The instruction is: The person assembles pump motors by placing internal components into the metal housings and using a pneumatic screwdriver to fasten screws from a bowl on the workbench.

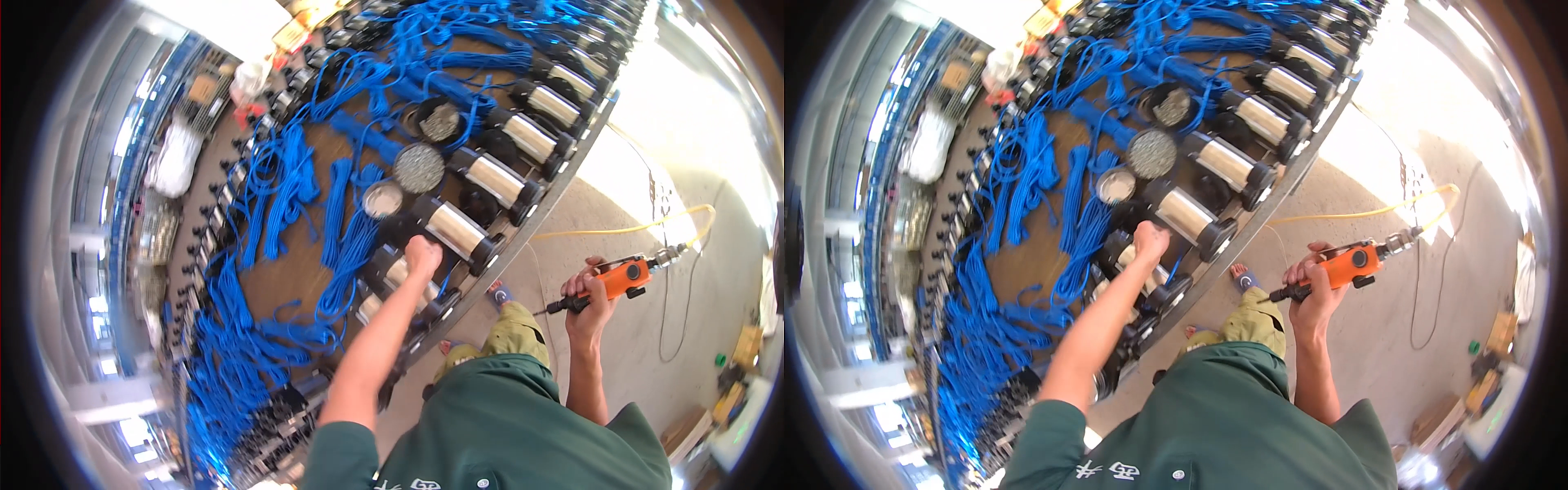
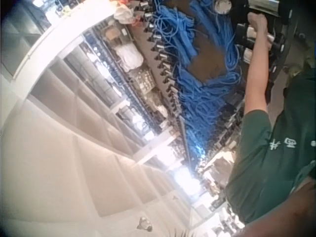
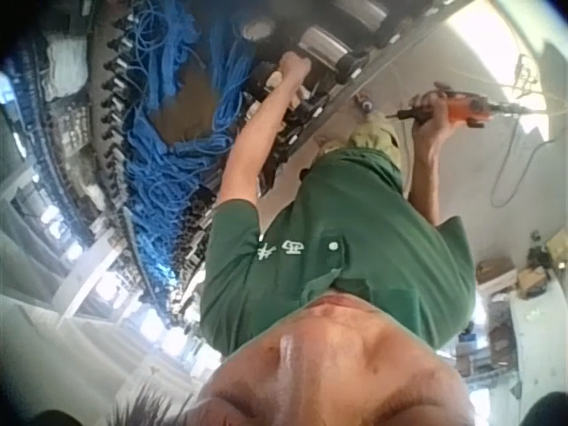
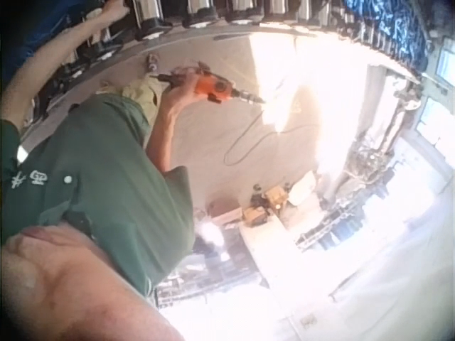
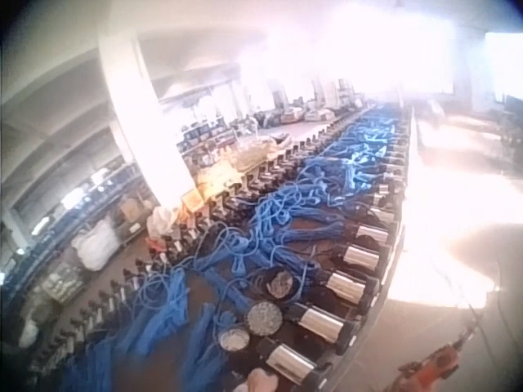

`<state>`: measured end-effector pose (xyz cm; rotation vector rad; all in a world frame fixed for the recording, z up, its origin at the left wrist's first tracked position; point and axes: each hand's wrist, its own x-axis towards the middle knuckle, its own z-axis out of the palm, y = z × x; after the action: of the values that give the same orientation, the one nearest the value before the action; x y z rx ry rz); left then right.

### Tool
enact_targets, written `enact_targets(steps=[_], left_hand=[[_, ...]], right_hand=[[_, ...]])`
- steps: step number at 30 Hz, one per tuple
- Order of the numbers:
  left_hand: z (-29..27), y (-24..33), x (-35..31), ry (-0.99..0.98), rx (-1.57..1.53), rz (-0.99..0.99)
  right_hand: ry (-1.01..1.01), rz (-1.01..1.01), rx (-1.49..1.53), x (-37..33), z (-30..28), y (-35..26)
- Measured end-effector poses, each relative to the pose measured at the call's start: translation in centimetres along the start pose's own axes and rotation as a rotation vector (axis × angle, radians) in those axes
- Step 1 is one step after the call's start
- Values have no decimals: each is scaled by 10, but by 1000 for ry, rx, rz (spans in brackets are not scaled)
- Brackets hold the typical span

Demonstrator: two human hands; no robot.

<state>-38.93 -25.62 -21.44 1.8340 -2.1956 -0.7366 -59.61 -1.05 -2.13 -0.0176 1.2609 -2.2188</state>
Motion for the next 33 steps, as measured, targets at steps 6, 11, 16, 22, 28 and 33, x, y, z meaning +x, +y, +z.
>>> enact_targets(steps=[6, 11, 16, 22, 28, 33], left_hand=[[-207, 48, -105, -684, -1152, -457], [-280, 4, -213, -360, -1584, -362], [-289, -41, -279, -256, -1960, -320], [-291, -89, -314, -156, -2081, -189], [-296, -101, -327, -54, -2027, -309], [-291, -106, -318, -106, -2013, -338]], right_hand=[[-401, -182, 199, -50, 82, 13], [-829, -118, 361, -144, 169, 30], [-1020, 59, 384, -223, 204, 57], [-1128, 59, 276, -276, 202, 87], [-1168, -23, 186, -301, 198, 101], [-1307, -70, 173, -295, 190, 102]])
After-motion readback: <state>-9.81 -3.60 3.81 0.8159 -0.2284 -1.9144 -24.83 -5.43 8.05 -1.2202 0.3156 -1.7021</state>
